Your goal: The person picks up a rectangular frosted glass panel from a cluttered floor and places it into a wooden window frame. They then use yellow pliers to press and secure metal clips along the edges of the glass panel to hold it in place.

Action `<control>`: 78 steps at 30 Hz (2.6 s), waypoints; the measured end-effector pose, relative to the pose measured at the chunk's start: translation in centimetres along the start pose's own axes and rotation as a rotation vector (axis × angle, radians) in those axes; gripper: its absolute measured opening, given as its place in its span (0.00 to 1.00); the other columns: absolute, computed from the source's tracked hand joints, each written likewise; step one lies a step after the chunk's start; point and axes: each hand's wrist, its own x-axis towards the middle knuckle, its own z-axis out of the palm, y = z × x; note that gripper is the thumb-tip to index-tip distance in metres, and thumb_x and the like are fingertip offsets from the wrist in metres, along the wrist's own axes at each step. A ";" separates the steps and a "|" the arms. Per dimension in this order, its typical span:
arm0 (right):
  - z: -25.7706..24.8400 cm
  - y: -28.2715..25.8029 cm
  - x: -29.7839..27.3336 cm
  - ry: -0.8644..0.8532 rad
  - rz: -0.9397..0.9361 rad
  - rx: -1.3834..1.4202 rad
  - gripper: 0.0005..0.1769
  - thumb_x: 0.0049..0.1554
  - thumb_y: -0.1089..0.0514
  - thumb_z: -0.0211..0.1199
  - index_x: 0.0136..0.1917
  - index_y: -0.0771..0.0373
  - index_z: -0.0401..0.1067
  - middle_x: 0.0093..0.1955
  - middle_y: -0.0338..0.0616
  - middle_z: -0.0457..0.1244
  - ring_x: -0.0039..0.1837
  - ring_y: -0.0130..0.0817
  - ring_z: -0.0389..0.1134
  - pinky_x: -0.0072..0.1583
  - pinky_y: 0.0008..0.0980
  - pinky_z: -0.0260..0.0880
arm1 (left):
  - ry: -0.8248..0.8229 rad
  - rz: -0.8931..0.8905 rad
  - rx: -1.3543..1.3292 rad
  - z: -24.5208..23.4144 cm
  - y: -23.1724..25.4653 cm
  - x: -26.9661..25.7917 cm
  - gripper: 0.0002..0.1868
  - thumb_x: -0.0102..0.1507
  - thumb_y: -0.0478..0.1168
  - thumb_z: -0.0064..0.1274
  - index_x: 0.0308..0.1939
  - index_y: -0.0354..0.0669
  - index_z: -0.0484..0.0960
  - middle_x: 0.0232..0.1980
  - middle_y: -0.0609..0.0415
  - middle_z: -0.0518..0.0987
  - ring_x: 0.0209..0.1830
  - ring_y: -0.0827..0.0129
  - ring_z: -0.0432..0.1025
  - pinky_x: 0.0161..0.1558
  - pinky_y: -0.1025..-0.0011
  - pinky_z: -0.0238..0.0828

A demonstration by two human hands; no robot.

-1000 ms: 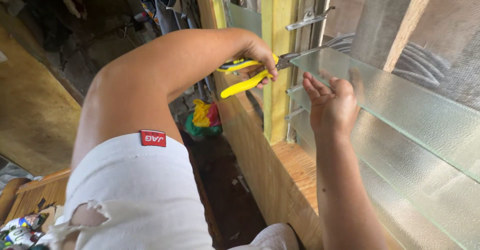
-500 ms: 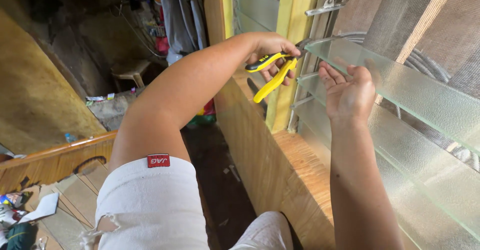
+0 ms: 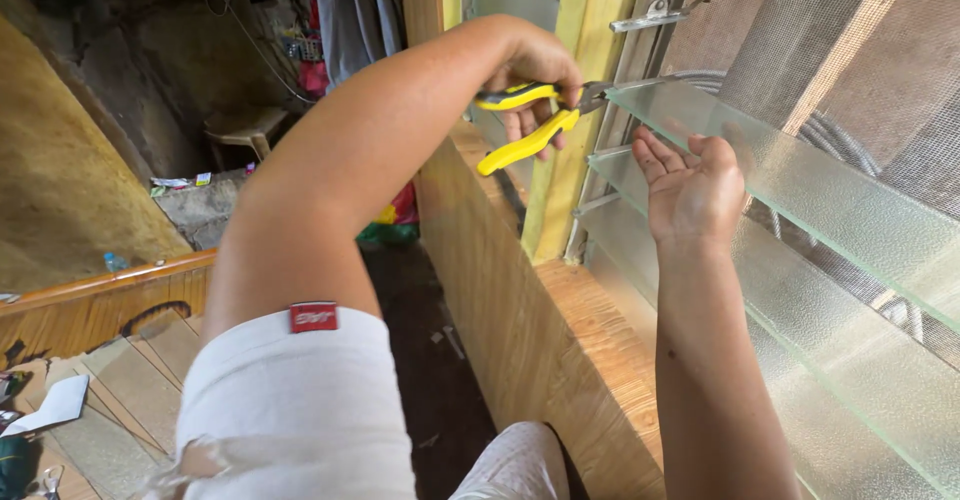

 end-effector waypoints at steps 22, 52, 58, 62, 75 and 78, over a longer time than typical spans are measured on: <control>0.4 2.7 -11.8 -0.402 0.128 -1.299 0.56 0.45 0.65 0.72 0.80 0.62 0.47 0.54 0.43 0.66 0.49 0.33 0.68 0.46 0.30 0.70 | 0.246 1.123 -1.045 19.9 -15.7 6.3 0.19 0.71 0.35 0.44 0.67 0.38 0.68 0.64 0.45 0.76 0.58 0.61 0.75 0.54 0.62 0.79; -4.9 -6.3 -12.2 -0.456 0.321 -0.253 0.43 0.56 0.48 0.64 0.75 0.69 0.52 0.49 0.56 0.56 0.35 0.38 0.58 0.38 0.37 0.59 | -0.440 0.986 -1.964 16.2 3.6 18.0 0.56 0.64 0.79 0.38 0.78 0.39 0.51 0.74 0.44 0.59 0.73 0.54 0.55 0.72 0.52 0.49; -2.6 -5.8 -11.6 -0.482 0.266 -0.366 0.46 0.58 0.47 0.65 0.79 0.74 0.53 0.54 0.60 0.59 0.41 0.41 0.61 0.42 0.40 0.61 | -0.398 0.986 -1.929 16.1 3.9 18.2 0.58 0.59 0.82 0.40 0.79 0.45 0.49 0.70 0.51 0.58 0.67 0.58 0.56 0.70 0.55 0.51; -0.2 -5.6 -11.8 -0.474 0.195 -0.458 0.43 0.59 0.49 0.65 0.78 0.75 0.56 0.56 0.63 0.61 0.43 0.45 0.64 0.44 0.43 0.64 | -0.388 0.981 -1.931 16.3 4.6 18.5 0.63 0.56 0.84 0.43 0.79 0.44 0.48 0.67 0.50 0.57 0.63 0.61 0.55 0.68 0.56 0.48; 10.6 -11.8 -0.7 -0.532 -0.175 -1.708 0.31 0.59 0.64 0.55 0.75 0.62 0.59 0.52 0.52 0.65 0.47 0.42 0.70 0.50 0.41 0.73 | -0.448 1.071 -1.959 15.9 4.0 15.4 0.67 0.53 0.79 0.52 0.81 0.53 0.33 0.80 0.43 0.46 0.80 0.53 0.46 0.76 0.52 0.48; 14.0 -12.4 3.6 -0.778 -0.328 -2.095 0.31 0.56 0.62 0.57 0.73 0.58 0.64 0.49 0.50 0.66 0.47 0.41 0.72 0.50 0.40 0.74 | -0.426 1.047 -1.944 16.1 4.0 16.0 0.66 0.52 0.77 0.53 0.81 0.56 0.35 0.79 0.46 0.49 0.79 0.56 0.48 0.76 0.53 0.48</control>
